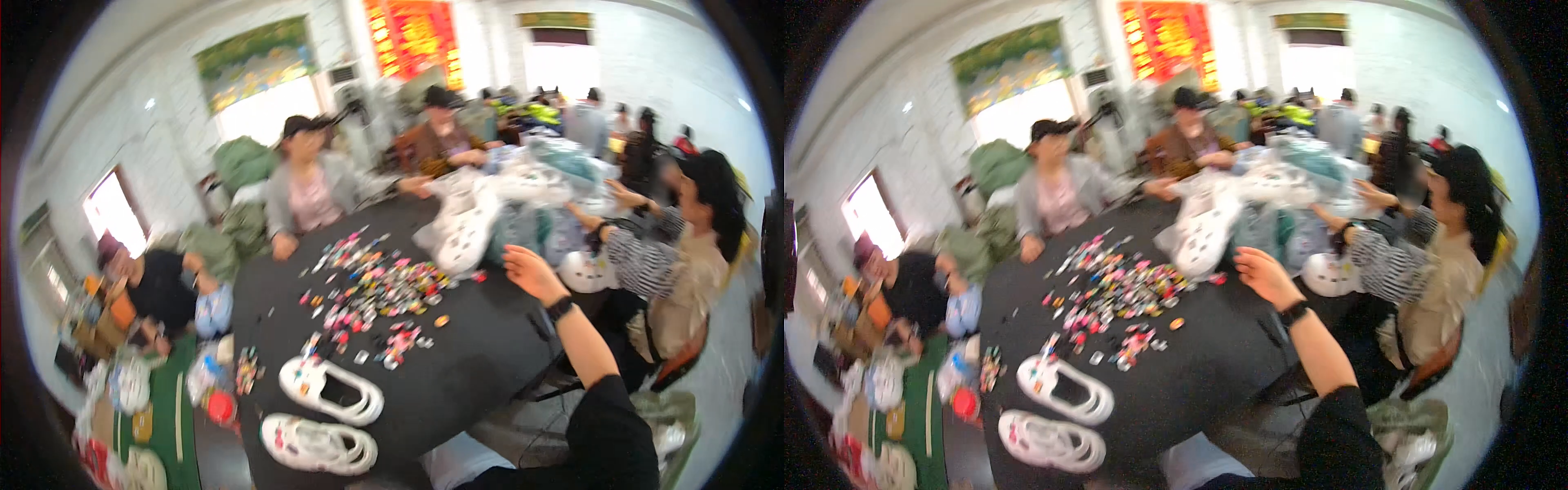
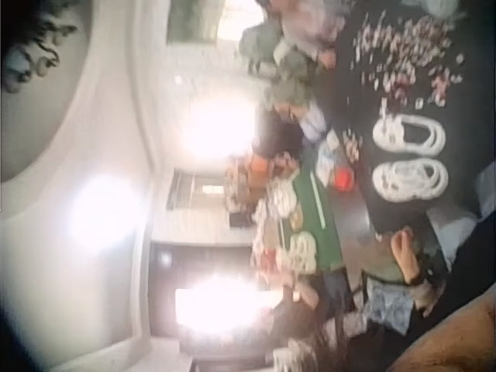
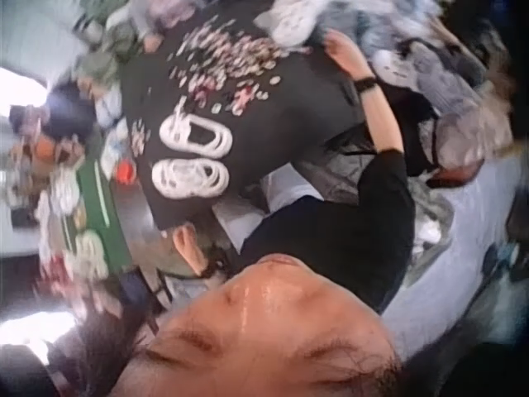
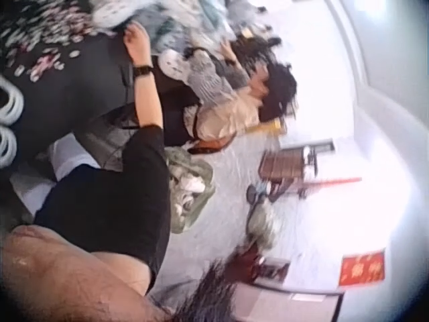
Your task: Attaching decorative charms and accessories to clogs at a manufacturing station.
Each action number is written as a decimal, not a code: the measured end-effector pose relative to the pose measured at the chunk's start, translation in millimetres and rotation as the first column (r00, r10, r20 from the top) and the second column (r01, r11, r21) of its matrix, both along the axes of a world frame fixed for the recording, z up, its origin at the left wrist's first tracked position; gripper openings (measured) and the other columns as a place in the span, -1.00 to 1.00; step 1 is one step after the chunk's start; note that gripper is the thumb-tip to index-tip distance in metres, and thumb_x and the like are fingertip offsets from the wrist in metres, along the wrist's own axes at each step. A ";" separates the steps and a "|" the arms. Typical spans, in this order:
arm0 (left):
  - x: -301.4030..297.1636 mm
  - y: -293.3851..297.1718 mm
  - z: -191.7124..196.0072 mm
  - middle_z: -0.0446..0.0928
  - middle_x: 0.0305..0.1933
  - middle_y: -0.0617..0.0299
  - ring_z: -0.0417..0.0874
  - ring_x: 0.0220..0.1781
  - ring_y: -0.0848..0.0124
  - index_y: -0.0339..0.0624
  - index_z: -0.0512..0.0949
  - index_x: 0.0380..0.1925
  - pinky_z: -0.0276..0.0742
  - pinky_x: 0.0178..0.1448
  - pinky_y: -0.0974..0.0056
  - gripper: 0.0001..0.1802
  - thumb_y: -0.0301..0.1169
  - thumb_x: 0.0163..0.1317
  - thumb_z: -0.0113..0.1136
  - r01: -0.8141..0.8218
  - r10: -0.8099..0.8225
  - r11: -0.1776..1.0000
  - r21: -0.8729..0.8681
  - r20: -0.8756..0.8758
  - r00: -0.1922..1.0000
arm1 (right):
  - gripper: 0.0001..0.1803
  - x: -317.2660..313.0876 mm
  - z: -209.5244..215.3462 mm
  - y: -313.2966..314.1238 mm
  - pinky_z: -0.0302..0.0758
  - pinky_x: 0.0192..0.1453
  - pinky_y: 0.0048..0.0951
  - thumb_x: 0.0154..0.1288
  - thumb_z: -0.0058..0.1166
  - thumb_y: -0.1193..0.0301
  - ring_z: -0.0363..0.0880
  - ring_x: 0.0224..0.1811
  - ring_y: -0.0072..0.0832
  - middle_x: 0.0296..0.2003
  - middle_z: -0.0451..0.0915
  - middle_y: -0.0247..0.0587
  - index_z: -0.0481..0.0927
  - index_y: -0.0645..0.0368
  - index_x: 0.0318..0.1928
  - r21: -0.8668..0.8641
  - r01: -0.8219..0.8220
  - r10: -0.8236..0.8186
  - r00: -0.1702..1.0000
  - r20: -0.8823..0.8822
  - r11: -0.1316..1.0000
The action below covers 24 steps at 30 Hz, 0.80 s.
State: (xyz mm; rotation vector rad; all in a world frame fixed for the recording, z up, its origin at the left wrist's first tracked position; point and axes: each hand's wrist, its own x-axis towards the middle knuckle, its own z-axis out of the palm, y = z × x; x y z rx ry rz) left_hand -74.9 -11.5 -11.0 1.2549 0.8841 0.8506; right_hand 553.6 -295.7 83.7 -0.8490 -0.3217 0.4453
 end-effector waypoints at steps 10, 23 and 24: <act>-22.0 22.3 -28.0 0.54 -0.20 0.17 0.55 -0.20 0.41 -0.25 0.42 -0.16 0.47 -0.04 0.31 -0.84 -0.49 0.29 0.11 -0.446 0.445 0.895 0.001 0.076 0.892 | -0.83 -160.8 -49.5 15.9 0.41 -0.17 -0.56 0.35 -0.07 0.52 0.46 -0.30 -0.59 -0.34 0.51 -0.33 0.48 0.21 -0.07 -0.501 -0.076 0.236 0.935 0.264 0.862; 84.0 1.2 7.6 0.43 0.06 0.11 0.50 0.06 0.35 -0.27 0.33 0.07 0.40 0.14 0.30 -0.49 -0.56 0.10 0.26 0.045 0.024 0.935 0.351 -0.191 0.981 | -0.43 -283.5 7.5 180.1 0.23 0.28 -0.15 0.01 0.33 0.24 0.37 0.22 -0.13 0.09 0.47 -0.04 0.48 0.20 0.02 -0.493 0.361 0.498 0.086 0.863 0.792; 93.1 1.0 7.6 0.38 0.10 0.07 0.47 0.10 0.29 -0.28 0.33 0.07 0.42 0.12 0.27 -0.46 -0.52 0.07 0.30 0.051 0.020 0.912 0.407 -0.167 0.986 | -0.43 -283.0 10.0 192.4 0.23 0.28 -0.15 0.01 0.33 0.24 0.37 0.22 -0.13 0.09 0.47 -0.04 0.48 0.20 0.02 -0.493 0.364 0.499 0.085 0.862 0.790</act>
